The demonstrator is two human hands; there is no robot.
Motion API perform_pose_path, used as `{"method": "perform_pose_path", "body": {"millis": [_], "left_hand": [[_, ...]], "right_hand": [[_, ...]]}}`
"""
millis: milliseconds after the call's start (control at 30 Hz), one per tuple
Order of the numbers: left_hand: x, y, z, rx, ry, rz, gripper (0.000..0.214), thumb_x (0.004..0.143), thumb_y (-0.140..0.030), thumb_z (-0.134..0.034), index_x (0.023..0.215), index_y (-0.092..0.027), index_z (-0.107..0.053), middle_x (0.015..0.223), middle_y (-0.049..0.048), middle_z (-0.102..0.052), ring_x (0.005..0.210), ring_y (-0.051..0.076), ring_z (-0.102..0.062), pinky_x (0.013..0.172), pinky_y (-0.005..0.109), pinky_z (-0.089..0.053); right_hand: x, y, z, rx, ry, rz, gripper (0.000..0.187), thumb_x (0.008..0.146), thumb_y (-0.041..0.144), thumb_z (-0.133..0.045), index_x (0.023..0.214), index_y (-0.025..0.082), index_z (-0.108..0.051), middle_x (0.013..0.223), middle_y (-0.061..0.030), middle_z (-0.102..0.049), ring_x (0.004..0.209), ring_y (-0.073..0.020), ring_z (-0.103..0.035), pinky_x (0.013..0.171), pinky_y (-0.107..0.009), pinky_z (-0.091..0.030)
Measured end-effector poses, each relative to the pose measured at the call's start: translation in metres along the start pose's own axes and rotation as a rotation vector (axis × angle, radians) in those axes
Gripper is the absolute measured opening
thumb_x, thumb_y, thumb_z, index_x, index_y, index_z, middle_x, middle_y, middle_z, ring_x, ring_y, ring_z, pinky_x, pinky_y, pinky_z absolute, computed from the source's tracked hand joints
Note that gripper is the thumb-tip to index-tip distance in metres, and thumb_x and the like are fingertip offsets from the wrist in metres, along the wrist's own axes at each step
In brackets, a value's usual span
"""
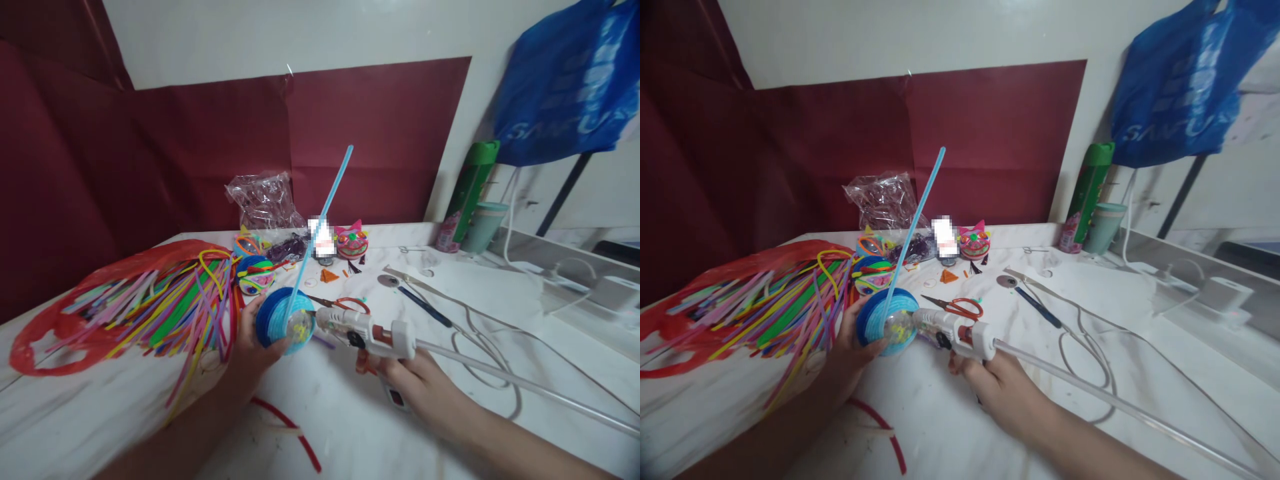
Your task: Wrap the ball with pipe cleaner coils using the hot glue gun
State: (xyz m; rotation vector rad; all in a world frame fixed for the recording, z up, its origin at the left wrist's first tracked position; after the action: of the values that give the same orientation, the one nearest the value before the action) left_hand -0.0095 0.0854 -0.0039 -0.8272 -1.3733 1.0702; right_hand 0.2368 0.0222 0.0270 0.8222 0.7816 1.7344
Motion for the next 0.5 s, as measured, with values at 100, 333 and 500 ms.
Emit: {"method": "perform_pose_path", "body": {"millis": [100, 333, 500], "left_hand": [[-0.0013, -0.0014, -0.0020, 0.022, 0.019, 0.017, 0.085, 0.055, -0.039, -0.081, 0.129, -0.022, -0.043, 0.135, 0.0124, -0.050, 0.123, 0.033, -0.049, 0.101, 0.043, -0.041], [-0.0029, 0.0011, -0.0039, -0.023, 0.023, 0.045, 0.086, 0.056, -0.041, -0.080, 0.130, -0.022, -0.041, 0.135, 0.0127, -0.048, 0.121, 0.032, -0.049, 0.100, 0.045, -0.042], [-0.0007, -0.0014, -0.0021, -0.064, 0.011, 0.006, 0.083, 0.057, -0.037, -0.081, 0.129, -0.022, -0.042, 0.135, 0.0123, -0.050, 0.121, 0.033, -0.051, 0.100, 0.045, -0.044]], "right_hand": [[-0.0006, 0.0002, 0.0001, -0.007, 0.007, 0.005, 0.040, 0.081, 0.039, -0.035, 0.081, 0.019, -0.070, 0.078, -0.0050, -0.065, 0.076, -0.0220, -0.059, 0.073, -0.034, -0.049], [-0.0030, 0.0043, 0.0017, 0.007, -0.003, 0.029, 0.036, 0.083, 0.036, -0.036, 0.081, 0.019, -0.069, 0.081, -0.0043, -0.066, 0.078, -0.0214, -0.060, 0.075, -0.033, -0.049], [-0.0008, 0.0017, 0.0022, 0.017, -0.016, 0.007, 0.035, 0.082, 0.036, -0.037, 0.077, 0.020, -0.068, 0.078, -0.0038, -0.066, 0.076, -0.0212, -0.060, 0.073, -0.032, -0.050]]}}
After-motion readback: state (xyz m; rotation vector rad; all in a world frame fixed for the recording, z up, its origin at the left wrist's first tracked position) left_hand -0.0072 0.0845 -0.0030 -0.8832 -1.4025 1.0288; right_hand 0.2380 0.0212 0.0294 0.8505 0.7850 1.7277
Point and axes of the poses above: each hand's wrist, its own x-axis towards the middle knuckle, its own z-axis out of the back of the hand, y = z × x, the point moved 7 cm from there along x, towards the middle knuckle
